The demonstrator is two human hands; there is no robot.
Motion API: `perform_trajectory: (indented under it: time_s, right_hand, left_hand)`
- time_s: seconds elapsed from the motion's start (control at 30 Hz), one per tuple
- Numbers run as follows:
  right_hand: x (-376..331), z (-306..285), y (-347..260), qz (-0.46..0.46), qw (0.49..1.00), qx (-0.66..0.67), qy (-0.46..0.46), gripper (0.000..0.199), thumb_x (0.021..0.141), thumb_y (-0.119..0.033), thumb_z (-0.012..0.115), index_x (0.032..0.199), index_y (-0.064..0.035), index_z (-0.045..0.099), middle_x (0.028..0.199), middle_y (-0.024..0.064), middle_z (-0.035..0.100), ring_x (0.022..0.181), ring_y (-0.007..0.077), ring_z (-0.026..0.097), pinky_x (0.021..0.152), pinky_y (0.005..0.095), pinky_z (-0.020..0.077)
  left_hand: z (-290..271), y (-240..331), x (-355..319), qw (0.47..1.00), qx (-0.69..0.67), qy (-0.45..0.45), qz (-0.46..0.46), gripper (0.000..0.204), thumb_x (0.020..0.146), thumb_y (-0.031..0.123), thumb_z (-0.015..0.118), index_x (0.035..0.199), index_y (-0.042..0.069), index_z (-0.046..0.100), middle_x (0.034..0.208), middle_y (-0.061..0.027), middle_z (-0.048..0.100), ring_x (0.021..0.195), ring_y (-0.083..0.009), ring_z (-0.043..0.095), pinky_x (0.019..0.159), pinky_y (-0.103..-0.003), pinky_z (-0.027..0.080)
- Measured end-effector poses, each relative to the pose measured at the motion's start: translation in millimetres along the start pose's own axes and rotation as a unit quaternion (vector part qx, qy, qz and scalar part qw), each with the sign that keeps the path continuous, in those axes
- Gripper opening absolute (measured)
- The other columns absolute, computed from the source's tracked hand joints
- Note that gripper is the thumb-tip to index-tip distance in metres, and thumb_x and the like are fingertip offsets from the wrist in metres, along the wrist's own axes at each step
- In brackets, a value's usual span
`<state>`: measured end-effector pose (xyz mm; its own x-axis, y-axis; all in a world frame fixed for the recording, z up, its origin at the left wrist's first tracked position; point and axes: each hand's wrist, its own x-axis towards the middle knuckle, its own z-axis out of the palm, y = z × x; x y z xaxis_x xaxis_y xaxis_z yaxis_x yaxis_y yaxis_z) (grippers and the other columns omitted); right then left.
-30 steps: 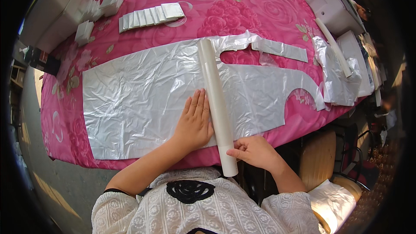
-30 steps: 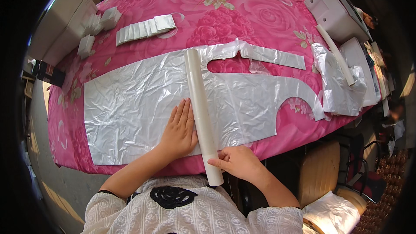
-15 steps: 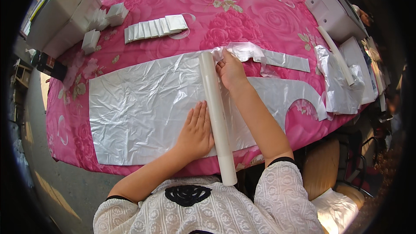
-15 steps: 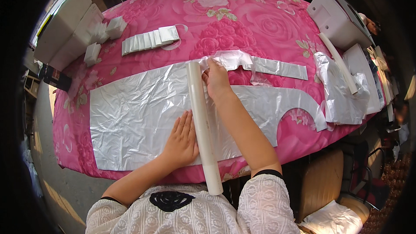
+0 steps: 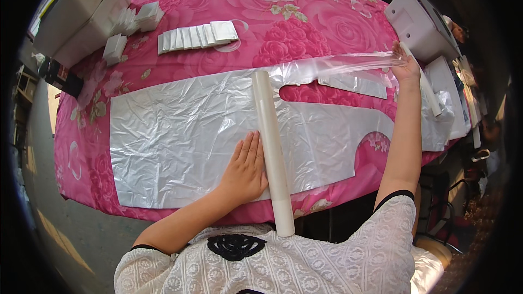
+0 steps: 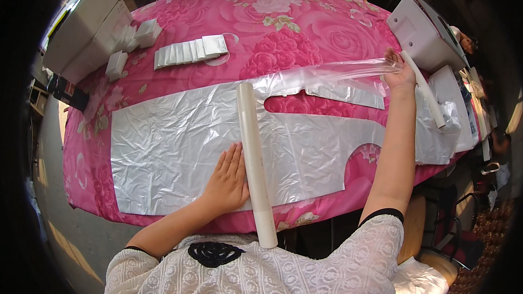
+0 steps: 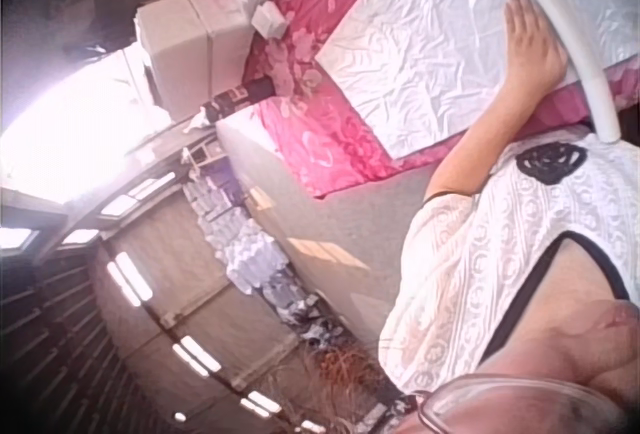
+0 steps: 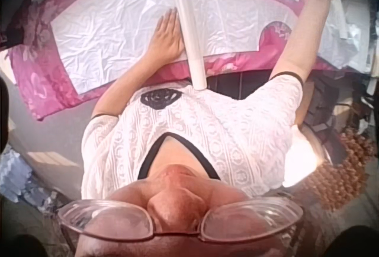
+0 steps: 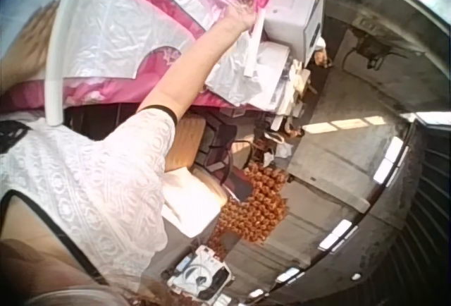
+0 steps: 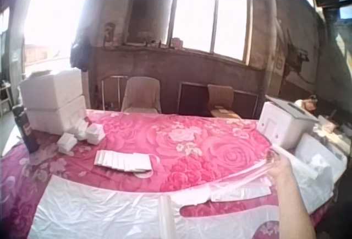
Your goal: The person wraps small white rectangular items in clear plastic film on a pink floral bedsheet. They unroll the film, place an item, fold the film around it, and set the wrapped item aside. The process repeats with multiple items.
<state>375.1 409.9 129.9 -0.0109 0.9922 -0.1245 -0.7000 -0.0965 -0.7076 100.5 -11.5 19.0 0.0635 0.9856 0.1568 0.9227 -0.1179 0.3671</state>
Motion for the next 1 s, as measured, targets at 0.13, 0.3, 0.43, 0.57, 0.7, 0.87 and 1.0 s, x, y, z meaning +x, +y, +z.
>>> perform_trajectory:
  time_s: [0.13,0.3,0.43,0.57,0.7,0.87,1.0]
  right_hand:
    - [-77,80,22,-0.018,0.996,-0.015,-0.091,0.039,0.098,-0.024,0.027,0.119,0.0053,0.042,0.114,0.0215,0.055,0.102,0.0310,0.056,0.088,0.0426,0.0460]
    - [-250,193,109,-0.045,0.933,-0.126,-0.334,0.043,0.099,-0.031,0.031,0.120,0.0025,0.048,0.113,0.0156,0.058,0.105,0.0216,0.056,0.090,0.0313,0.0424]
    - [-358,209,227,-0.025,0.821,-0.196,-0.536,0.044,0.098,-0.029,0.037,0.121,0.0079,0.046,0.106,0.0246,0.059,0.104,0.0312,0.057,0.087,0.0341,0.0424]
    - [-413,210,319,0.033,0.721,-0.349,-0.598,0.046,0.091,-0.022,0.046,0.125,0.0078,0.041,0.118,0.0303,0.049,0.113,0.0424,0.046,0.094,0.0423,0.0368]
    - [-454,214,390,-0.036,0.514,-0.588,-0.623,0.071,0.084,-0.030,0.054,0.135,0.0098,0.024,0.137,0.0344,0.024,0.131,0.0448,0.022,0.106,0.0474,0.0211]
    - [-479,241,365,-0.077,0.458,-0.530,-0.709,0.091,0.080,-0.040,0.059,0.139,0.0104,0.012,0.143,0.0352,0.002,0.136,0.0455,-0.001,0.110,0.0513,0.0044]
    - [-442,238,346,-0.212,0.547,-0.429,-0.687,0.085,0.077,-0.040,0.064,0.137,0.0064,0.026,0.142,0.0318,0.017,0.136,0.0435,0.010,0.110,0.0482,0.0119]
  left_hand:
    - [2,-2,-2,1.000,0.013,0.012,-0.004,0.065,0.077,0.020,0.042,0.129,-0.017,0.030,0.139,-0.0312,0.028,0.135,-0.0394,0.021,0.111,-0.047,0.013]
    - [-1,-3,-4,1.000,0.006,0.005,-0.012,0.064,0.079,0.021,0.042,0.129,-0.017,0.030,0.139,-0.0317,0.028,0.135,-0.0395,0.021,0.111,-0.047,0.014]
    - [11,-5,-6,0.996,-0.015,0.084,0.028,0.066,0.082,0.028,0.044,0.129,-0.017,0.030,0.140,-0.0294,0.029,0.134,-0.0386,0.024,0.109,-0.049,0.017]
    - [43,-19,-3,0.976,0.185,0.106,0.036,0.070,0.081,0.033,0.045,0.130,-0.016,0.030,0.140,-0.0285,0.029,0.133,-0.0392,0.026,0.109,-0.049,0.017]
    - [34,-10,-2,0.988,0.144,0.048,0.038,0.070,0.082,0.033,0.044,0.131,-0.015,0.029,0.143,-0.0285,0.022,0.136,-0.0379,0.019,0.110,-0.048,0.014]
    - [15,-8,-6,0.998,0.047,0.032,0.018,0.072,0.082,0.034,0.045,0.133,-0.014,0.027,0.144,-0.0289,0.017,0.137,-0.0376,0.012,0.110,-0.048,0.014]
    - [-10,-25,-18,0.983,-0.078,0.158,0.045,0.063,0.080,0.025,0.050,0.130,-0.011,0.033,0.141,-0.0283,0.026,0.133,-0.0392,0.025,0.106,-0.048,0.025]
